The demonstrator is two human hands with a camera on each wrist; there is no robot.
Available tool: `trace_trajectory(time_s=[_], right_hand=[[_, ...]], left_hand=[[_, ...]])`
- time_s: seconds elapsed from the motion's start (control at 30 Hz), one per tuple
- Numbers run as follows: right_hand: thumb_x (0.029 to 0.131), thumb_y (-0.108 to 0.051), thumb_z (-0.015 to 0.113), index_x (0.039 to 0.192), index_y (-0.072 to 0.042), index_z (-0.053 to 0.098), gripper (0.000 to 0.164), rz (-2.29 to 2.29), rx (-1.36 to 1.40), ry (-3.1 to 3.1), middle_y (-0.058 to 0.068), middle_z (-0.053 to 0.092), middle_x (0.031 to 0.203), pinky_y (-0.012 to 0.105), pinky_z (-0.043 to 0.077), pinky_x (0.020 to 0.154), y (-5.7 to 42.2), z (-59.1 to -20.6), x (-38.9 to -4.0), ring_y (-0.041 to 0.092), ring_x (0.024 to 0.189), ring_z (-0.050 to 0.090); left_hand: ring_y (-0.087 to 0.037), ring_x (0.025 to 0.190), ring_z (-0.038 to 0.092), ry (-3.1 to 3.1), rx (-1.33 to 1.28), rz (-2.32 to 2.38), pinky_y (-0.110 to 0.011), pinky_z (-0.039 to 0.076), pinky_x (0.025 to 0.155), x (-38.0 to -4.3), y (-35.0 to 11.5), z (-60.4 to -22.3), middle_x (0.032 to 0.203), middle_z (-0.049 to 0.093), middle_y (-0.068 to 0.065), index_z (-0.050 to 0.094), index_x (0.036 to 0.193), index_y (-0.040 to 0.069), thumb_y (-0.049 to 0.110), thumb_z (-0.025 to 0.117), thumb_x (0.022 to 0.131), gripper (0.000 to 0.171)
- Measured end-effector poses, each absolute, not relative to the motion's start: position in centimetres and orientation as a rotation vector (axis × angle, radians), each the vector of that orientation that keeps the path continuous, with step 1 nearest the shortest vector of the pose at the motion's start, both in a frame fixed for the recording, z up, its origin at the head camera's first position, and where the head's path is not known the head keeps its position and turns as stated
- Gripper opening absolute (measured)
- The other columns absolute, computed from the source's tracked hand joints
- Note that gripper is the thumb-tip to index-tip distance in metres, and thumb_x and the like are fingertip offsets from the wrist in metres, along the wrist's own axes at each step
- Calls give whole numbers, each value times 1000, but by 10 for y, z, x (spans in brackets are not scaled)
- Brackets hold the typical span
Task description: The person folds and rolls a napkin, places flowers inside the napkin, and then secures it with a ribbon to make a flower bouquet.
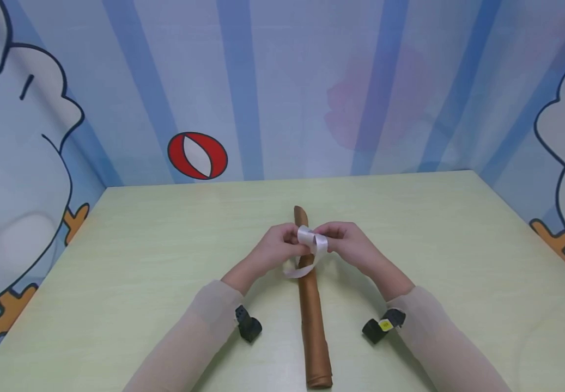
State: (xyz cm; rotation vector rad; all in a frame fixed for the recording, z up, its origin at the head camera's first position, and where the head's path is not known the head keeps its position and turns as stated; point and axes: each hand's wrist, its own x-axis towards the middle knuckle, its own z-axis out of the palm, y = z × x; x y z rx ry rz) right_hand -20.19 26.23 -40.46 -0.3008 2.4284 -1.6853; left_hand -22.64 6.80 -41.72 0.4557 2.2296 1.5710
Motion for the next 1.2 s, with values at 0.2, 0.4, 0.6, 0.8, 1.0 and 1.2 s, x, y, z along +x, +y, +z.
trace_trajectory(time_s=[0.2, 0.4, 0.6, 0.8, 1.0, 1.2], right_hand=[[92, -2, 55, 112, 9, 63, 24, -1670, -308, 2427, 13, 66, 106, 30, 45, 78, 262, -405, -201, 15, 90, 54], [93, -4, 55, 112, 9, 63, 24, -1673, -307, 2408, 12, 66, 105, 31, 45, 78, 262, -405, -201, 15, 89, 55], [94, -6, 56, 113, 8, 62, 24, -1674, -303, 2395, 12, 66, 106, 32, 45, 79, 263, -405, -201, 16, 88, 54], [94, -6, 56, 112, 8, 63, 24, -1663, -303, 2405, 12, 66, 105, 31, 45, 78, 263, -404, -201, 16, 88, 54], [94, -6, 56, 112, 8, 63, 24, -1655, -309, 2407, 10, 66, 103, 31, 44, 78, 263, -405, -201, 16, 88, 53], [94, -6, 56, 112, 8, 63, 24, -1645, -308, 2416, 10, 66, 104, 31, 44, 78, 263, -405, -201, 17, 88, 53]], left_hand=[[-20, 94, 59, 2229, 459, 1553, -38, 46, 88, -225, 69, -416, 107, 67, -7, 65, 115, 5, 8, 64, 90, 25], [-22, 103, 59, 2205, 460, 1542, -43, 43, 95, -225, 70, -417, 114, 66, -8, 64, 118, 6, 8, 61, 91, 27], [-21, 102, 58, 2198, 464, 1552, -40, 43, 93, -225, 71, -417, 113, 67, -8, 64, 116, 5, 5, 60, 90, 26], [-19, 97, 58, 2203, 448, 1563, -37, 45, 90, -225, 70, -416, 112, 67, -9, 66, 114, 2, 4, 62, 89, 25], [-18, 94, 56, 2208, 419, 1590, -36, 44, 89, -225, 69, -415, 105, 68, -8, 69, 108, 1, 4, 63, 89, 21], [-18, 92, 55, 2209, 401, 1597, -36, 43, 87, -225, 67, -416, 101, 69, -7, 71, 104, 0, 5, 64, 89, 18]])
